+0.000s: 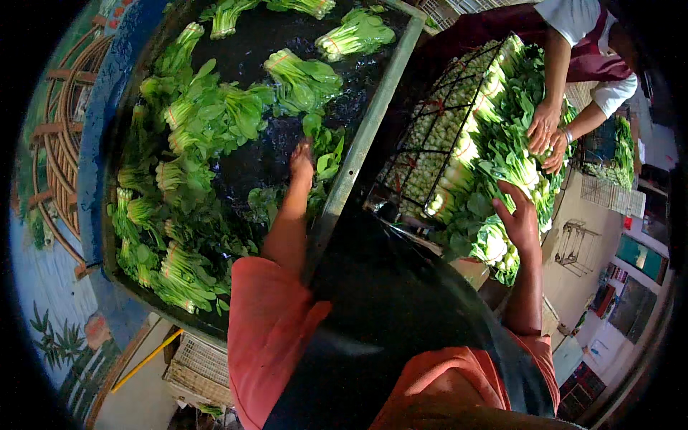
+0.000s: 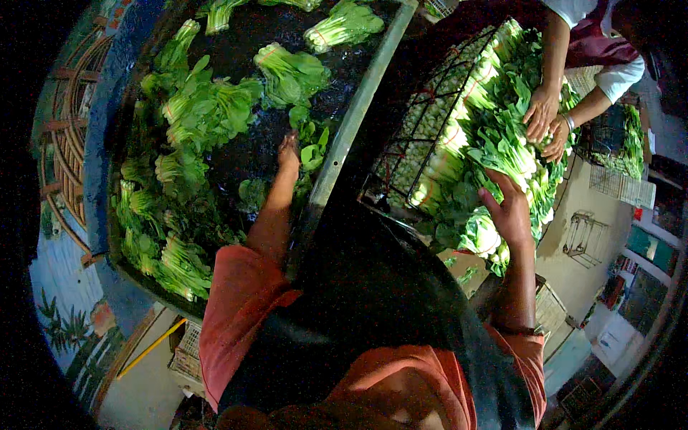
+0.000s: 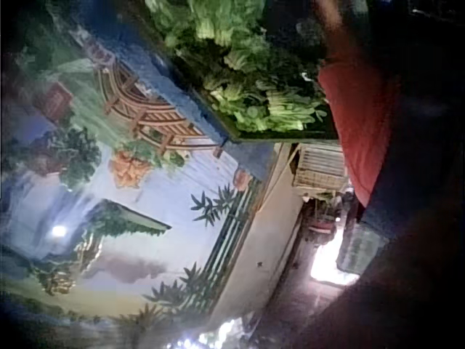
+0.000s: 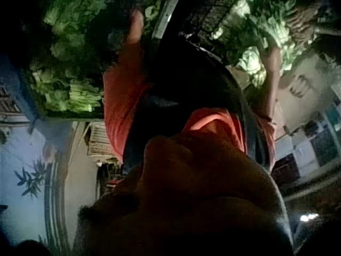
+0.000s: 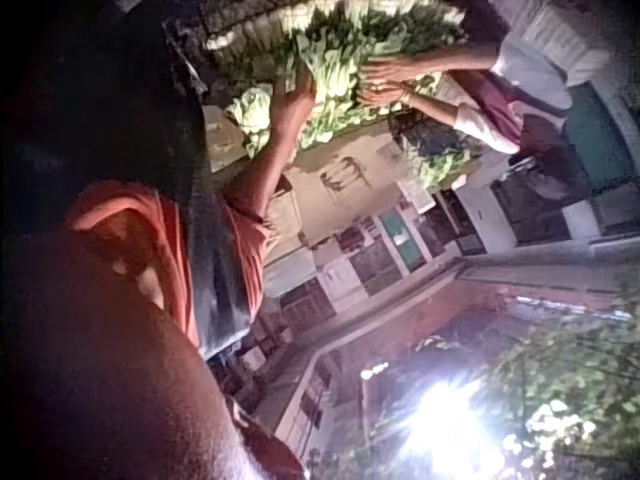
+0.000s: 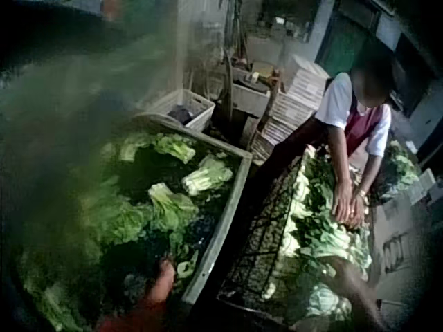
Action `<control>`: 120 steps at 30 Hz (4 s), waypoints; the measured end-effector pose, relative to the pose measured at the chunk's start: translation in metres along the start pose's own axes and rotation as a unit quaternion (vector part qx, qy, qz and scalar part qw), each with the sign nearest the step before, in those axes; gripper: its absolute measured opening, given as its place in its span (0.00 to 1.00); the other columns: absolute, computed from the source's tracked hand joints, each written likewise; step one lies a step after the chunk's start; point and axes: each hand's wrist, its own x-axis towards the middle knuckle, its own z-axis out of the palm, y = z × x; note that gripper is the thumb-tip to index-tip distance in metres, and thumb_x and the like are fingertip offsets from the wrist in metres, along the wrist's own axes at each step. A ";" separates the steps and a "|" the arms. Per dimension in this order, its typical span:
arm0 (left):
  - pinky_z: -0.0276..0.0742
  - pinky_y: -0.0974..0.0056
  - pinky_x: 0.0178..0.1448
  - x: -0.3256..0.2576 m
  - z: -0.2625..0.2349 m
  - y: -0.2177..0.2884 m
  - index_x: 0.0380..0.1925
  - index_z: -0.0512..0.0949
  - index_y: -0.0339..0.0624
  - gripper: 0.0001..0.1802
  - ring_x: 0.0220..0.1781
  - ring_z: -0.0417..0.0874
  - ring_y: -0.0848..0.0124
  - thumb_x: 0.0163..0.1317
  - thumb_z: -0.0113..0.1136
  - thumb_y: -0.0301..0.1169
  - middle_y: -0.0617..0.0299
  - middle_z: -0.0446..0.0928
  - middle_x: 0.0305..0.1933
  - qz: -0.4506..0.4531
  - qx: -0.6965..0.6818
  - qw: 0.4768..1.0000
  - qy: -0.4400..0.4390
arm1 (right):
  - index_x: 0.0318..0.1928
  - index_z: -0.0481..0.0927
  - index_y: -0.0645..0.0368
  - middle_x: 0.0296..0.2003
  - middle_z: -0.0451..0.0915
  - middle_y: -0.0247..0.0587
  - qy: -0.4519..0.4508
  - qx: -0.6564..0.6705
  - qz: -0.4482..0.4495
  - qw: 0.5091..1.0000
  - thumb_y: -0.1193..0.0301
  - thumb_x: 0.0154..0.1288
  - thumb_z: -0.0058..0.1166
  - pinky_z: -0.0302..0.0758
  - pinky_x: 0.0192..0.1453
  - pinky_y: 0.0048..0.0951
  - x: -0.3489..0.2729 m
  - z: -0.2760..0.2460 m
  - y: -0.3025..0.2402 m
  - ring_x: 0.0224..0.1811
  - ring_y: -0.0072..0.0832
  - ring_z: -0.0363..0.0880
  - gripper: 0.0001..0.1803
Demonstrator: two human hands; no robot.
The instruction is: The person washes leafy green vegetables in a water-filled trough and places them into a wire basket. They repeatedly pick up bunches, rinse them, and arrange them in the basket, occasionally moving a plastic crate to the side.
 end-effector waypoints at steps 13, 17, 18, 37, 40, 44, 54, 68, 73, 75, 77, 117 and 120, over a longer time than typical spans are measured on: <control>0.74 0.48 0.55 -0.019 -0.054 -0.007 0.44 0.81 0.44 0.15 0.44 0.85 0.54 0.69 0.59 0.44 0.54 0.85 0.38 0.430 0.639 0.621 -0.150 | 0.60 0.81 0.62 0.55 0.84 0.51 -0.006 0.010 -0.013 1.000 0.69 0.67 0.64 0.75 0.64 0.40 0.026 -0.002 0.010 0.59 0.44 0.82 0.22; 0.72 0.46 0.62 -0.044 -0.045 -0.002 0.56 0.78 0.38 0.23 0.55 0.80 0.46 0.71 0.59 0.44 0.42 0.80 0.51 0.317 0.424 0.848 0.039 | 0.58 0.81 0.64 0.54 0.85 0.51 0.021 -0.002 0.024 0.999 0.69 0.67 0.64 0.76 0.65 0.38 0.007 -0.002 0.032 0.58 0.43 0.83 0.21; 0.71 0.45 0.64 -0.038 -0.043 -0.013 0.60 0.76 0.37 0.25 0.60 0.78 0.44 0.71 0.59 0.44 0.39 0.78 0.56 0.267 0.347 0.891 0.118 | 0.58 0.81 0.64 0.54 0.84 0.51 0.024 0.000 0.034 0.999 0.69 0.67 0.64 0.76 0.65 0.38 0.003 -0.001 0.033 0.58 0.43 0.83 0.21; 0.70 0.58 0.73 -0.130 -0.025 0.194 0.78 0.53 0.46 0.60 0.70 0.70 0.63 0.45 0.78 0.17 0.54 0.64 0.73 0.332 0.038 0.936 -0.111 | 0.64 0.77 0.60 0.60 0.80 0.52 -0.042 0.093 -0.260 0.960 0.64 0.64 0.68 0.75 0.66 0.44 0.064 0.031 -0.073 0.61 0.50 0.79 0.30; 0.75 0.57 0.70 -0.177 0.004 0.238 0.77 0.53 0.43 0.62 0.67 0.74 0.63 0.43 0.82 0.21 0.54 0.65 0.71 0.355 0.031 0.920 -0.165 | 0.76 0.57 0.64 0.71 0.66 0.62 -0.055 0.150 -0.347 0.924 0.52 0.54 0.75 0.62 0.77 0.47 0.089 0.055 -0.140 0.74 0.55 0.65 0.57; 0.64 0.57 0.76 -0.220 0.037 0.261 0.80 0.48 0.44 0.62 0.74 0.67 0.63 0.49 0.80 0.25 0.54 0.61 0.75 0.375 0.055 0.891 -0.250 | 0.76 0.56 0.68 0.67 0.71 0.61 -0.051 0.424 -0.387 0.817 0.50 0.39 0.84 0.64 0.76 0.42 0.112 0.088 -0.211 0.71 0.46 0.71 0.69; 0.66 0.48 0.78 -0.203 -0.132 0.128 0.49 0.82 0.48 0.19 0.66 0.77 0.53 0.55 0.66 0.27 0.55 0.80 0.57 0.418 0.571 0.621 -0.339 | 0.66 0.70 0.66 0.58 0.79 0.43 -0.166 0.510 -0.214 0.816 0.60 0.59 0.75 0.69 0.71 0.35 0.087 0.087 -0.142 0.62 0.30 0.76 0.41; 0.68 0.43 0.69 -0.079 -0.159 -0.005 0.74 0.62 0.40 0.51 0.56 0.82 0.48 0.56 0.70 0.52 0.43 0.81 0.52 0.131 0.727 0.657 -0.150 | 0.66 0.73 0.63 0.58 0.80 0.40 -0.020 0.480 -0.117 0.869 0.59 0.61 0.72 0.69 0.70 0.35 0.062 0.046 -0.066 0.61 0.29 0.76 0.37; 0.74 0.49 0.64 -0.092 -0.201 0.040 0.69 0.69 0.37 0.43 0.63 0.80 0.47 0.62 0.66 0.55 0.40 0.78 0.61 0.104 0.450 0.885 -0.061 | 0.65 0.73 0.63 0.58 0.80 0.41 0.033 0.475 -0.051 0.878 0.59 0.60 0.71 0.69 0.69 0.34 0.053 0.041 -0.020 0.60 0.30 0.77 0.37; 0.74 0.50 0.64 -0.095 -0.234 0.073 0.64 0.75 0.37 0.36 0.62 0.80 0.47 0.65 0.64 0.54 0.42 0.79 0.62 0.113 0.436 0.892 0.017 | 0.64 0.73 0.65 0.58 0.80 0.41 0.058 0.465 -0.038 0.883 0.59 0.60 0.71 0.69 0.69 0.35 0.055 0.041 -0.003 0.60 0.30 0.77 0.37; 0.74 0.48 0.64 -0.100 -0.270 0.084 0.59 0.79 0.40 0.31 0.60 0.80 0.46 0.66 0.62 0.53 0.45 0.79 0.62 0.151 0.513 0.833 0.141 | 0.65 0.72 0.65 0.58 0.80 0.42 0.059 0.492 -0.039 0.868 0.57 0.60 0.71 0.69 0.69 0.35 0.058 0.040 -0.001 0.60 0.32 0.77 0.38; 0.69 0.52 0.72 -0.257 0.308 0.225 0.76 0.59 0.45 0.51 0.70 0.73 0.55 0.51 0.73 0.24 0.54 0.68 0.73 0.636 0.461 0.515 -0.344 | 0.69 0.72 0.51 0.54 0.82 0.42 0.259 -0.146 -0.031 0.954 0.60 0.52 0.73 0.74 0.64 0.43 -0.002 -0.096 0.225 0.56 0.47 0.80 0.43; 0.70 0.54 0.68 -0.261 0.410 0.182 0.76 0.58 0.47 0.51 0.67 0.74 0.58 0.51 0.73 0.27 0.56 0.70 0.69 0.651 0.560 0.405 -0.314 | 0.69 0.71 0.50 0.55 0.81 0.41 0.275 -0.168 -0.077 0.943 0.60 0.51 0.74 0.71 0.65 0.41 0.035 -0.065 0.256 0.57 0.43 0.78 0.44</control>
